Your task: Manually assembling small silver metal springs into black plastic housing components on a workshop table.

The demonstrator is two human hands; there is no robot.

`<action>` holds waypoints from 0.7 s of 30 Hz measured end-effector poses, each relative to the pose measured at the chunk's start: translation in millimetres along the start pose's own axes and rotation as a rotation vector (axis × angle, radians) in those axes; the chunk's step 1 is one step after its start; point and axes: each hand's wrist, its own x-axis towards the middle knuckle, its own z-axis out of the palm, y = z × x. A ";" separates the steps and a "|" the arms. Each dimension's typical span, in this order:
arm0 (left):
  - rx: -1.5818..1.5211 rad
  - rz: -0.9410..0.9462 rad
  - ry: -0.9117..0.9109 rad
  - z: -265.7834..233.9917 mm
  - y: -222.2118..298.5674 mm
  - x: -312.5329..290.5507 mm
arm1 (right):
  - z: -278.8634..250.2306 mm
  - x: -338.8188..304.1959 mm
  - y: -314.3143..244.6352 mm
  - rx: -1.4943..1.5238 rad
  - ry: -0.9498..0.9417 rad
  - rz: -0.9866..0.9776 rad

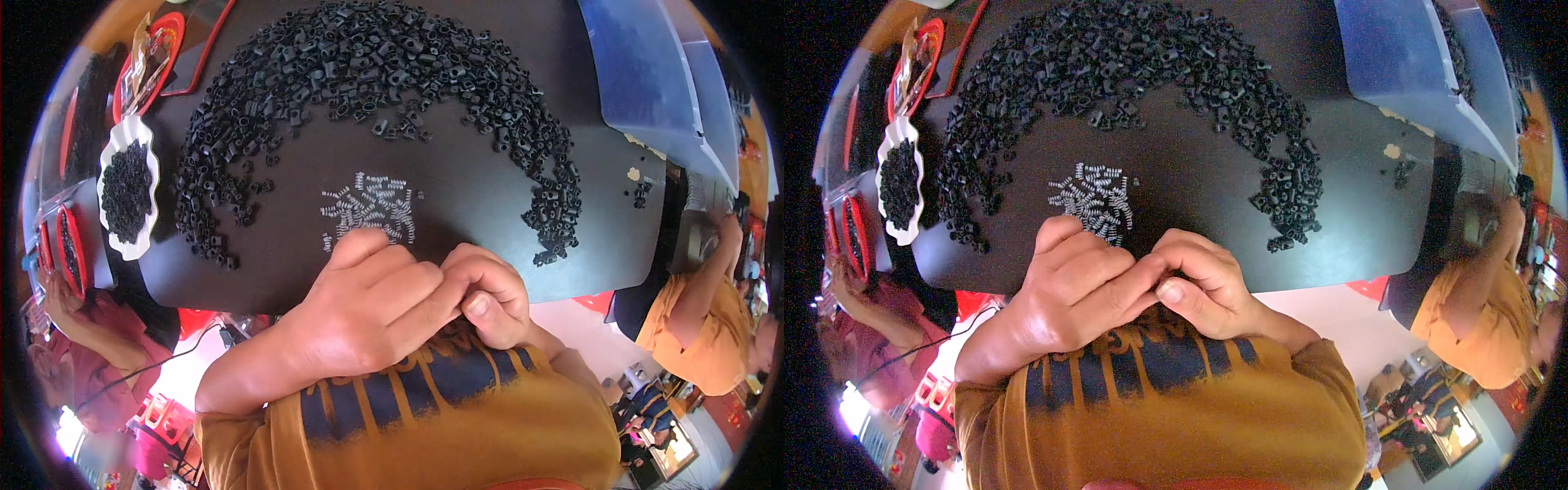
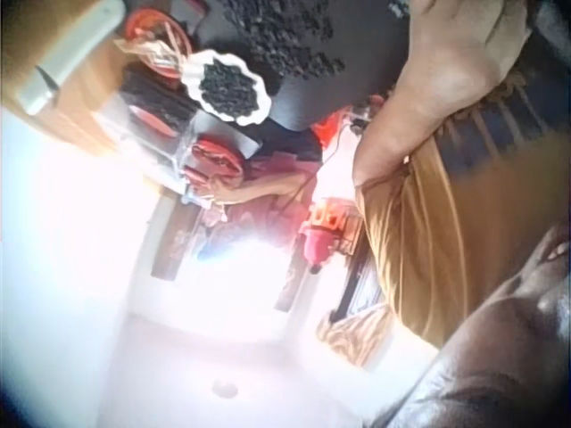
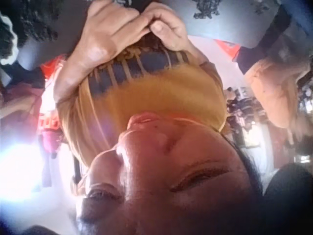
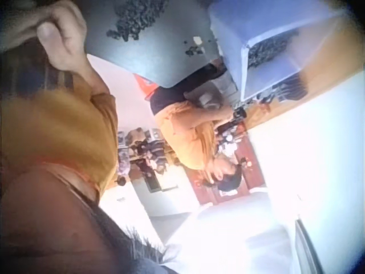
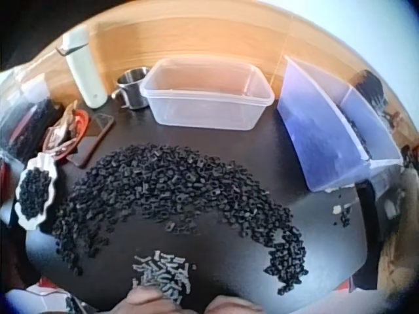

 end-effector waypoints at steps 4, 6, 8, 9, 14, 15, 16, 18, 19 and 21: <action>-0.008 0.054 0.030 -0.5 -0.8 -0.4 | -0.7 -2.4 0.7 0.039 -0.021 0.028; -0.153 -0.015 -0.005 -6.8 -2.2 -0.4 | 3.1 -3.8 -1.6 0.071 0.035 0.054; -0.043 -0.053 0.080 -10.9 -13.6 -8.9 | 3.2 -5.1 0.2 0.158 0.096 0.076; 0.074 -0.097 0.165 -14.8 -20.5 -14.3 | 4.4 -5.1 -0.2 0.160 0.101 0.073; 0.352 -0.332 0.193 -23.1 -48.7 -29.8 | 9.8 -3.8 3.0 0.282 0.232 0.063; 0.351 -0.333 0.189 -23.0 -51.1 -30.8 | 11.7 -3.9 2.1 0.320 0.263 0.077; 0.353 -0.351 0.165 -22.9 -53.2 -31.4 | 13.2 -4.3 1.8 0.323 0.267 0.077; 0.354 -0.368 0.138 -21.3 -54.7 -31.5 | 13.4 -5.4 1.1 0.432 0.290 0.121; 0.367 -0.369 0.118 -19.7 -54.8 -31.0 | 11.3 -6.5 0.7 0.434 0.292 0.121; 0.378 -0.366 0.092 -18.9 -55.5 -29.8 | 8.4 -9.5 0.6 0.549 0.217 0.146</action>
